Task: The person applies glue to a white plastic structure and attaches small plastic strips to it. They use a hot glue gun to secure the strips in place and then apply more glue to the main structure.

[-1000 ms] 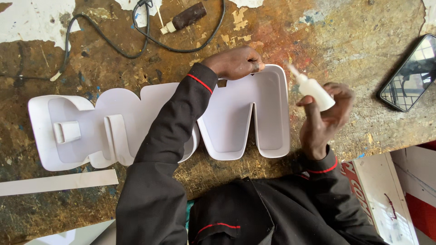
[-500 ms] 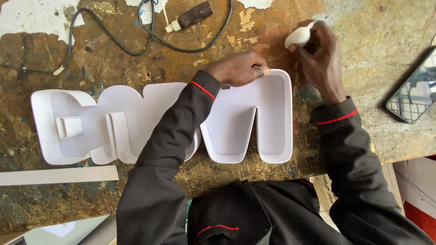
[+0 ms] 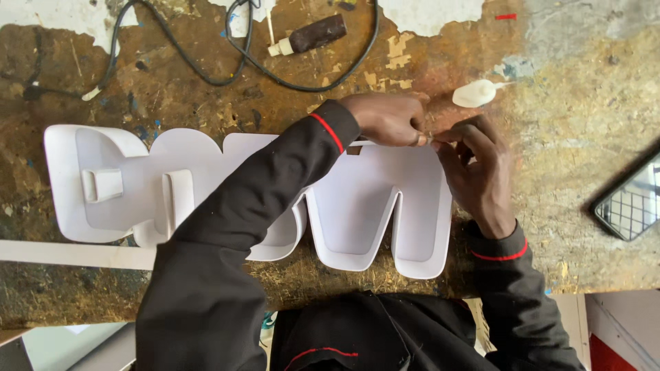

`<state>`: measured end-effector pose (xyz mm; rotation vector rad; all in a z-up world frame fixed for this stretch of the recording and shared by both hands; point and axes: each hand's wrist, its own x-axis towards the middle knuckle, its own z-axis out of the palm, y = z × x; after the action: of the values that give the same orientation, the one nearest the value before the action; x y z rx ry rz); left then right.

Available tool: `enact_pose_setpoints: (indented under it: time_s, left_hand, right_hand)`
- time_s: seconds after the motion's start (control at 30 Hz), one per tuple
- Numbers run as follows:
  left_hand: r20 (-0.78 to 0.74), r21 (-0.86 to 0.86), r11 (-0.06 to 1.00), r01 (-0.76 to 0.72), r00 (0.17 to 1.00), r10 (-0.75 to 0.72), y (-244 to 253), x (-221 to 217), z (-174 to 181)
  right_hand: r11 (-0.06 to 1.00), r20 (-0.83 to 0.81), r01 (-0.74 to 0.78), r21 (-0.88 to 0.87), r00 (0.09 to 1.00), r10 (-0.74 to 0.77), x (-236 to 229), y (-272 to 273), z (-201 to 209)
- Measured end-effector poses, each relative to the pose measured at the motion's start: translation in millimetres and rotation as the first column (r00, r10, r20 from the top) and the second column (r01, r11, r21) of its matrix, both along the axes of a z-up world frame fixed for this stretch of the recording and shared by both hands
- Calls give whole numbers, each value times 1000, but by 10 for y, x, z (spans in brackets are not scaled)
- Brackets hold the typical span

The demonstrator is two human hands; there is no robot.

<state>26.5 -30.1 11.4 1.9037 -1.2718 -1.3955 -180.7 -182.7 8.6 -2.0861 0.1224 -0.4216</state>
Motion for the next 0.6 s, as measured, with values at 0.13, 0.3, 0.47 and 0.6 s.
enact_pose_setpoints:
  time_s: [0.13,0.3,0.47,0.6]
  left_hand:
    - [-40,10,998,54,998,-53,-27,125,102]
    - [-48,38,999,16,999,-14,-38,99,158]
    - [-74,-20,1000,-24,997,23,20,45,-134]
    - [-104,-89,987,-135,987,126,218,18,154]
  right_hand:
    - [999,-15,-17,-45,1000,16,-20,-22,-62]
    - [946,27,-28,-324,999,39,39,-35,-3]
    - [938,15,-29,-346,999,36,75,13,91]
    - [933,8,-40,-357,999,45,58,-29,19]
